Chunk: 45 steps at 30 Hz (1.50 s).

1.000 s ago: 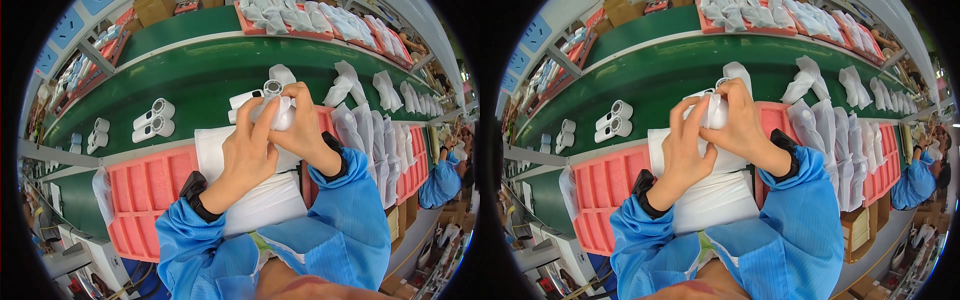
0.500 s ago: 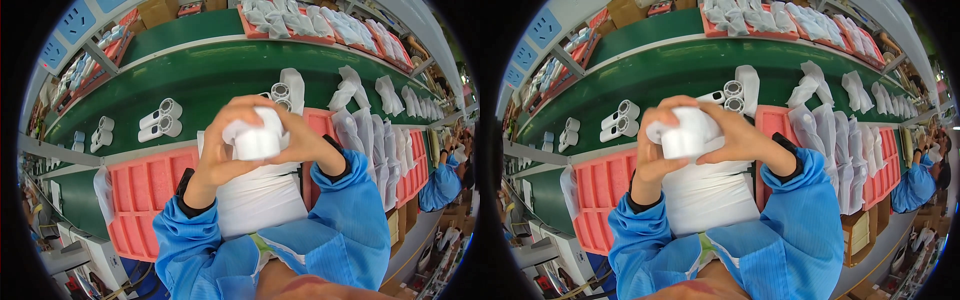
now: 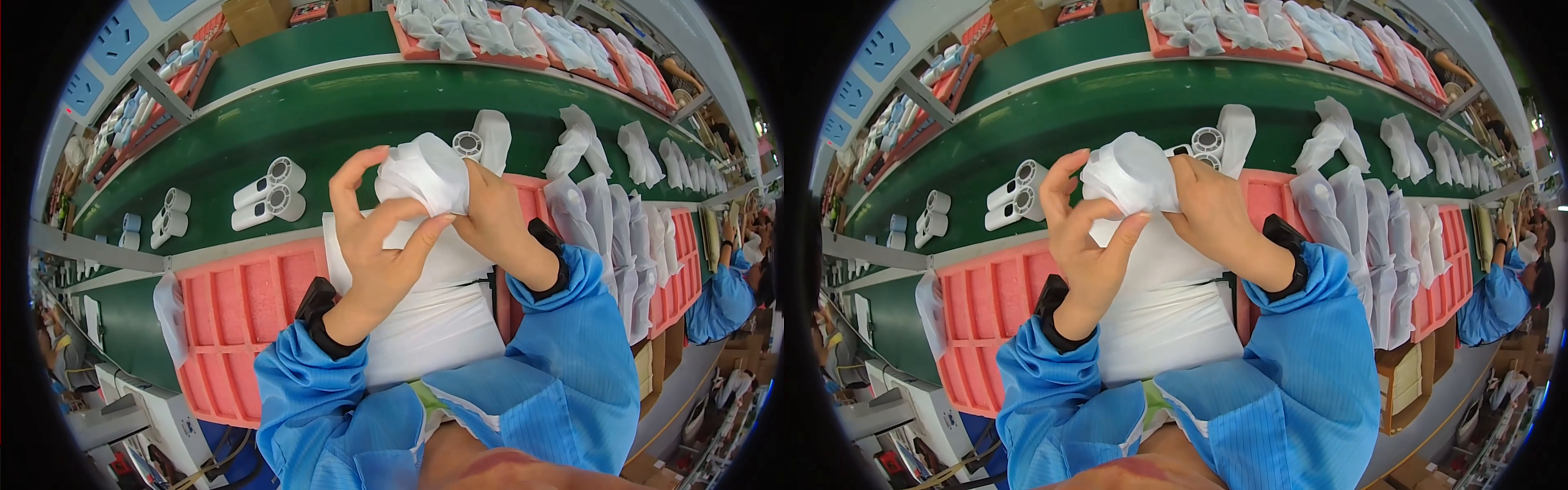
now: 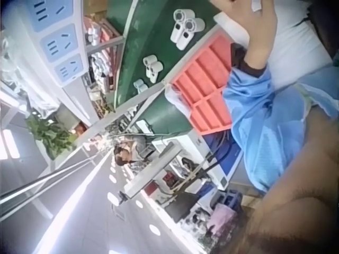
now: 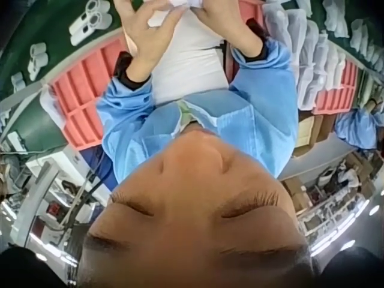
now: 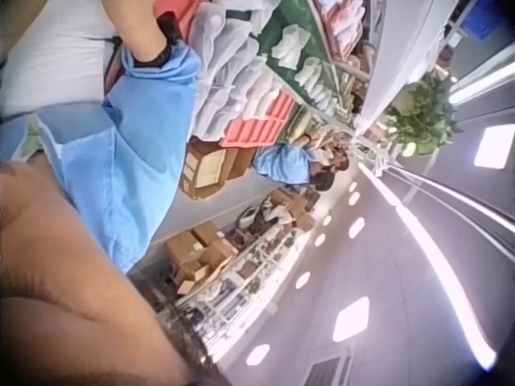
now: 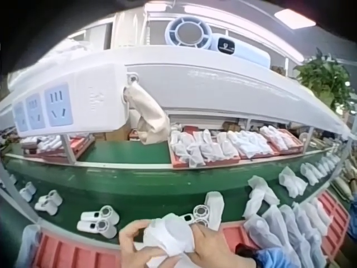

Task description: The person packages handheld fans by hand, picking up a fan from the conveyor belt, wrapping it in a white foam sheet, and placing the wrapped fan into a pink tray.

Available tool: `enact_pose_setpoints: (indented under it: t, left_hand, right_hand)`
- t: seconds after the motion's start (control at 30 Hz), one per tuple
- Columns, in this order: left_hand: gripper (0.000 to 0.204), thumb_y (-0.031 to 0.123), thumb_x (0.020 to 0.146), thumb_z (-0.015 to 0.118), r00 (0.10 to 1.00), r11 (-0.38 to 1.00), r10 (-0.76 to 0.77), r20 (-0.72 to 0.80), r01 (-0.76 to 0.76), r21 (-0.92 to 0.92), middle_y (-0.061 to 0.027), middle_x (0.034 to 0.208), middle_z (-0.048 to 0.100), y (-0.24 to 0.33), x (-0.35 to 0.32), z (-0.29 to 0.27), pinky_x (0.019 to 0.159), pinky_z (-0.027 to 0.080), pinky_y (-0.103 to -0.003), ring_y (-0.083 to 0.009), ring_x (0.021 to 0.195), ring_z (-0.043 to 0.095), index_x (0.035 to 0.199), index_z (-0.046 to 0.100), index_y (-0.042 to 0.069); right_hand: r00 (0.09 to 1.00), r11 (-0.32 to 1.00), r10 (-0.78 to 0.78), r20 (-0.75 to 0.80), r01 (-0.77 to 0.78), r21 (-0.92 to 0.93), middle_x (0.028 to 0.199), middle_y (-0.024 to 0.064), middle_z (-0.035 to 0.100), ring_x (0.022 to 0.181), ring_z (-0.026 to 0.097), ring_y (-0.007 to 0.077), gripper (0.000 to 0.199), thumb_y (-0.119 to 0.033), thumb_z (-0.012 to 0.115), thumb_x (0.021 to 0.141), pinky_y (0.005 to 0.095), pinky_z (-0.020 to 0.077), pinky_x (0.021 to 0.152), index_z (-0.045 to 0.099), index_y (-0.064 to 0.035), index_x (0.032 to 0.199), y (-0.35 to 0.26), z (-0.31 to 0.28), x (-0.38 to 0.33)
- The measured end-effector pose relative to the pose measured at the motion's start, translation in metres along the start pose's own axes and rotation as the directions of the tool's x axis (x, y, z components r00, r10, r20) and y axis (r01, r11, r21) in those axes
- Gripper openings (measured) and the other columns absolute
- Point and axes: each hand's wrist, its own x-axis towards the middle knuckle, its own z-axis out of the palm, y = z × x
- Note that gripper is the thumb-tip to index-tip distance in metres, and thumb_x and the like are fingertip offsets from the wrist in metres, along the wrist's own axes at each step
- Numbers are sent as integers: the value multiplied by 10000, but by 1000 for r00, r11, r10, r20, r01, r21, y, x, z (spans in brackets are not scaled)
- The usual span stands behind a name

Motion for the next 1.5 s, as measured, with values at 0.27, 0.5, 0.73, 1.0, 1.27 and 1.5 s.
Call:
enact_pose_setpoints:
  t: [0.27,0.5,0.73,1.0,1.27,1.5]
  left_hand:
    - [204,108,693,825,1000,971,-5,5,4,238,-101,1125,522,-3,5,-13,852,408,-344,-276,1066,511,813,664,75]
    - [183,65,732,790,982,979,-190,-20,191,66,-77,1022,529,-12,-4,-7,743,416,-282,-186,886,523,852,650,66]
    - [175,61,785,740,853,808,-520,-37,477,-346,-53,930,545,-34,9,-10,651,417,-242,-113,736,512,918,627,55]
    - [283,206,745,785,808,911,-315,499,109,398,-84,909,571,-37,-57,56,601,468,-341,-217,739,596,922,617,63]
    - [256,237,731,771,821,875,-190,539,-107,471,-68,844,532,-43,-68,62,664,470,-363,-240,783,566,878,627,84]
    - [168,171,759,761,793,915,-397,461,302,268,-71,825,595,-40,-61,53,612,469,-347,-227,692,588,818,645,64]
  right_hand:
    - [959,926,93,269,-183,330,915,163,620,849,639,301,501,-94,755,762,348,488,733,513,20,1186,3,-12,-3]
    - [921,842,204,332,-339,420,983,108,632,867,600,173,493,-152,746,825,313,479,767,520,12,1232,-3,-24,2]
    - [895,806,132,427,-347,480,985,30,641,863,570,113,402,-149,694,880,298,486,783,558,22,1217,56,-63,10]
    - [670,530,698,-253,-721,-447,1036,312,621,1026,610,426,329,-137,611,850,436,523,818,530,128,1027,216,-12,2]
    - [973,931,84,-213,-153,-331,1170,224,600,1062,591,383,538,-54,648,738,447,495,878,539,-7,1262,163,4,27]
    - [880,904,409,242,-355,-237,1126,211,637,1026,617,382,696,-188,757,632,395,505,879,554,-15,1276,199,30,36]
